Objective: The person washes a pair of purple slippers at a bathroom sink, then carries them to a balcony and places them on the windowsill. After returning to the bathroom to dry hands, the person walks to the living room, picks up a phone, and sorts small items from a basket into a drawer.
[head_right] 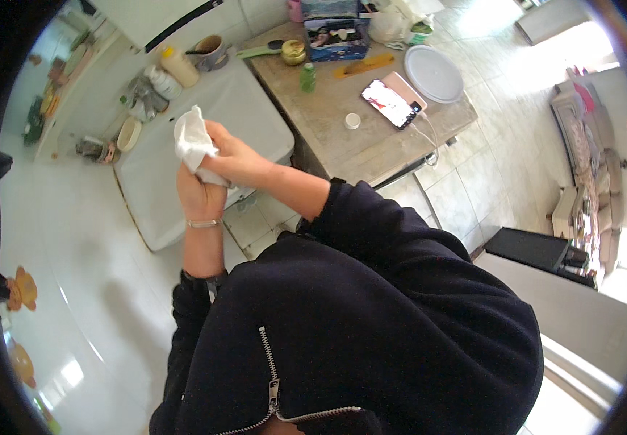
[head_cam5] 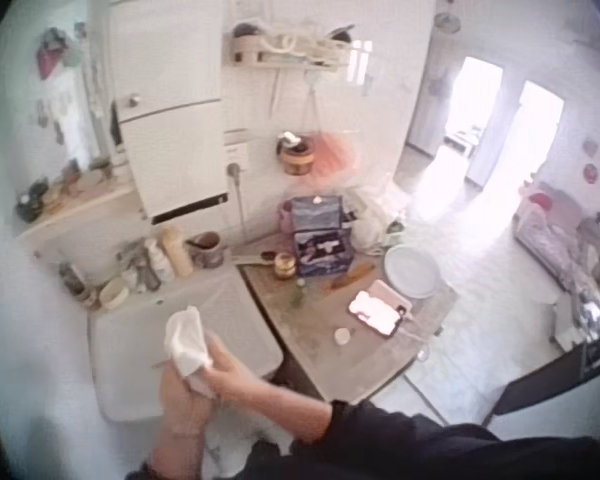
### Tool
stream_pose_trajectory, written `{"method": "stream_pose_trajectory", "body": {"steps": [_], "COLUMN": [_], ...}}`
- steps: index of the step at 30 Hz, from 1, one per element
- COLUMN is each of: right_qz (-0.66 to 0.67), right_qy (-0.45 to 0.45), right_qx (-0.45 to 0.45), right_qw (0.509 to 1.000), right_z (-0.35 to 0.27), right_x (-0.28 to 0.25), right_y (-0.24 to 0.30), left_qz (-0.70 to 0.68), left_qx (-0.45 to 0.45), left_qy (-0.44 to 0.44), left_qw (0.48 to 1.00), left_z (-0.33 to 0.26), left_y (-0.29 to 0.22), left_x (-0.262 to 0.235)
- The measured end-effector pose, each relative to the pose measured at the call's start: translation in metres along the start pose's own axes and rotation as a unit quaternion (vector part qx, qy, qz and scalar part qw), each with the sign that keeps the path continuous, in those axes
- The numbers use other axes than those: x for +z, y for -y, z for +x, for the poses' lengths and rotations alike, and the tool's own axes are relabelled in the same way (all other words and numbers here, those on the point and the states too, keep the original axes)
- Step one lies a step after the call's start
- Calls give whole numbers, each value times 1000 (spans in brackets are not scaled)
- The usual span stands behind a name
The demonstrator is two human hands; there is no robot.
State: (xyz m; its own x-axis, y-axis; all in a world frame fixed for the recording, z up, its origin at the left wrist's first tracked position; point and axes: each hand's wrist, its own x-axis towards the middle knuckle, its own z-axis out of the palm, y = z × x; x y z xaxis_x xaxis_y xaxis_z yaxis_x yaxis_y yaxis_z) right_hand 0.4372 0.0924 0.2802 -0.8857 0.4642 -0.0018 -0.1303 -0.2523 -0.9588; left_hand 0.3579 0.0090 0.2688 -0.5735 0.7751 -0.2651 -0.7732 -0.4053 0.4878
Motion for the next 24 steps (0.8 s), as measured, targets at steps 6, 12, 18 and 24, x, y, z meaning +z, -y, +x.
{"method": "stream_pose_trajectory", "body": {"steps": [6,12,18,24], "right_qz": [-60,-246,-643,-584], "right_qy": [-110,29,116,-111], "right_qx": [-87,1,-111,172], "right_qw": [988,969,749,786], "right_z": [9,27,-19,-91], "right_x": [-3,-61,-162,-231], "right_y": [-20,-42,-56,-56], "left_qz": [27,389,531,520], "left_qx": [26,-62,-239,-103], "left_qy": [122,219,246,26], "left_qw": [992,892,775,847], "left_z": [-10,-6,-20,-51], "left_y": [23,1,-66,-110], "left_x": [-2,-16,-34,-51]}}
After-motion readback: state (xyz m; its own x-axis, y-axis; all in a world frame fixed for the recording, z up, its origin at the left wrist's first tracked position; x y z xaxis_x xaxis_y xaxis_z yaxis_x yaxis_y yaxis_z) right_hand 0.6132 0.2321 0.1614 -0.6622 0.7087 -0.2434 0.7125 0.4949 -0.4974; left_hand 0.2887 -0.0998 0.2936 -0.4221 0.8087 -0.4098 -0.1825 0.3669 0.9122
